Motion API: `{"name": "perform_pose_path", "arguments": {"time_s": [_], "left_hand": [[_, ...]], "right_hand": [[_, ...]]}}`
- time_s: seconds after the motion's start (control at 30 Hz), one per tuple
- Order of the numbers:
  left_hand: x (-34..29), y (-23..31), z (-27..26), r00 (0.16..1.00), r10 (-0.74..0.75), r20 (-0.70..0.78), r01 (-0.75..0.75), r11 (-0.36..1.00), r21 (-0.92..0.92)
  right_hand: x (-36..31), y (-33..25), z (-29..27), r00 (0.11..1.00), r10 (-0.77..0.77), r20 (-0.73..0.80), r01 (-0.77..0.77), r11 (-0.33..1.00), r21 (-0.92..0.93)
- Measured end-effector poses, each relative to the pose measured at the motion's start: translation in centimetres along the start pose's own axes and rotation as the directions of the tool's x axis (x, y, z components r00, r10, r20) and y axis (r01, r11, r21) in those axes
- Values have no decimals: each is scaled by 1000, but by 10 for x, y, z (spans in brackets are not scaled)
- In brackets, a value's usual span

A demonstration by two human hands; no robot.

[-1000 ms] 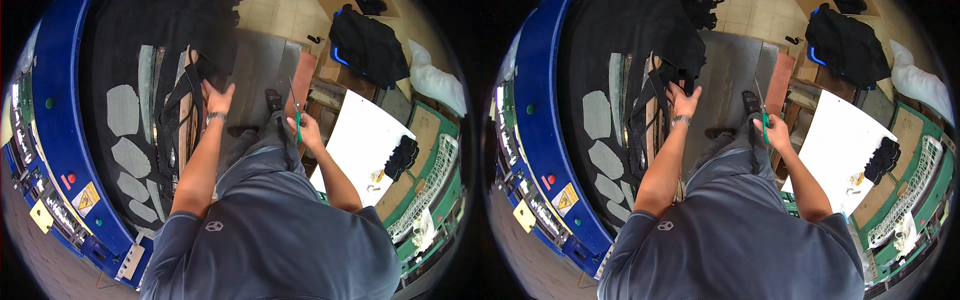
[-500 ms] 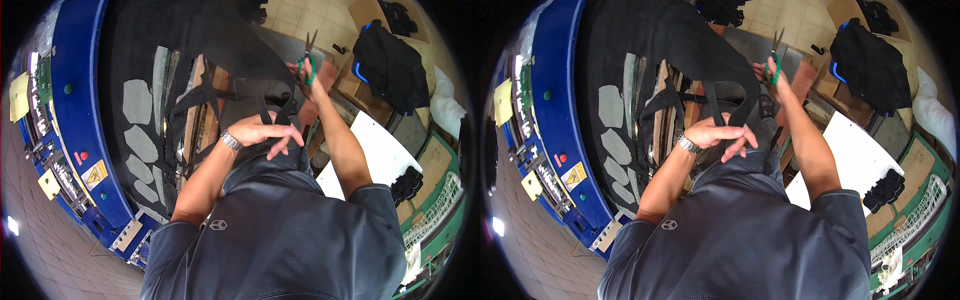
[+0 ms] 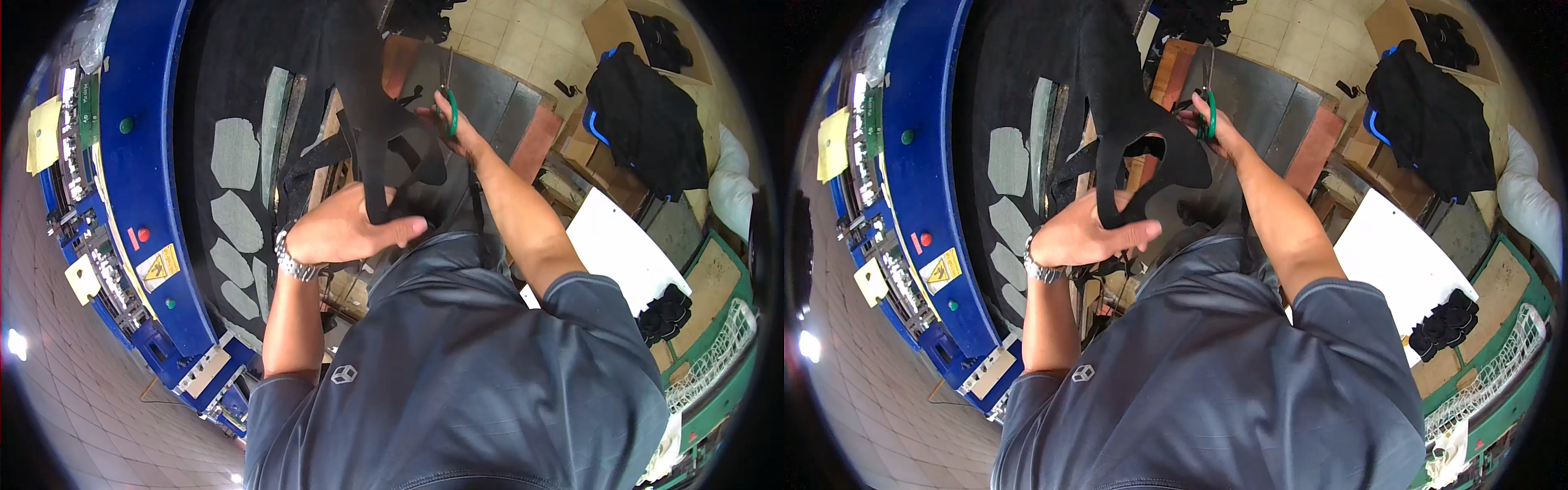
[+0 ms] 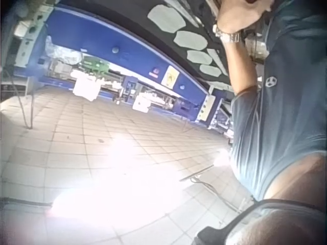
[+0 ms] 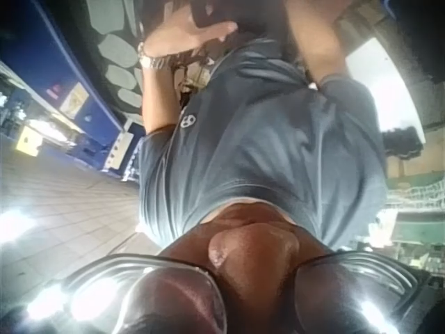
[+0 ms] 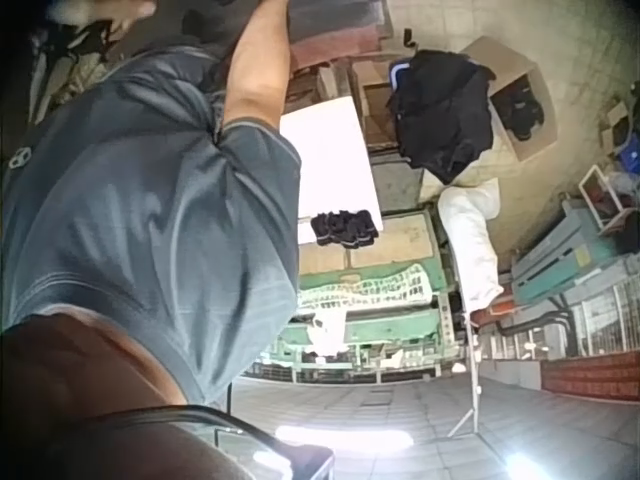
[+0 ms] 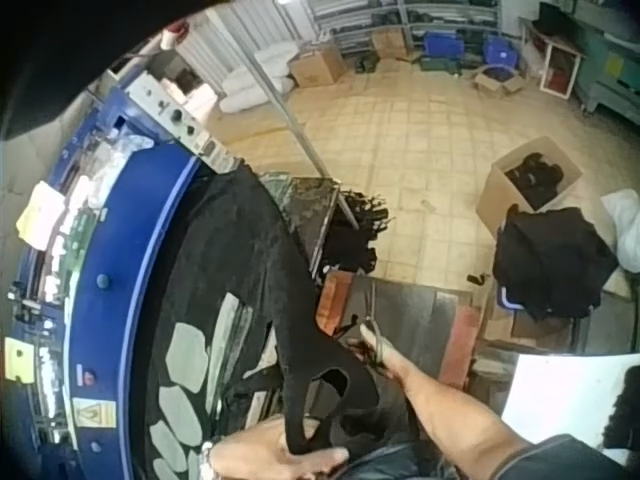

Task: Using a die-cutting machine and scissors to cut out shoe upper components from fabric sheets.

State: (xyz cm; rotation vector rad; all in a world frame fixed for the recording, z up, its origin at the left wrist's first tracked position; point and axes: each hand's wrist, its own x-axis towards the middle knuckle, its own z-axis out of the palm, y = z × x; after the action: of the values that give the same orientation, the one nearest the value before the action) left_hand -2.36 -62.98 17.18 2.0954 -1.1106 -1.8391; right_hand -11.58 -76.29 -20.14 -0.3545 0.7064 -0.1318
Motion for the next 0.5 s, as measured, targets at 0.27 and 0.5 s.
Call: {"name": "perform_pose_path", "arguments": {"time_s": [0.27,0.5], "left_hand": [[17,-37,12,786,94,-611,48,976,212],[37,-48,17,805,-219,-551,18,938,-346]], "right_hand": [[-20,50,-37,871,-293,-394,272,956,-110],[-164,39,-46,983,-106,151,161,894,-419]]}}
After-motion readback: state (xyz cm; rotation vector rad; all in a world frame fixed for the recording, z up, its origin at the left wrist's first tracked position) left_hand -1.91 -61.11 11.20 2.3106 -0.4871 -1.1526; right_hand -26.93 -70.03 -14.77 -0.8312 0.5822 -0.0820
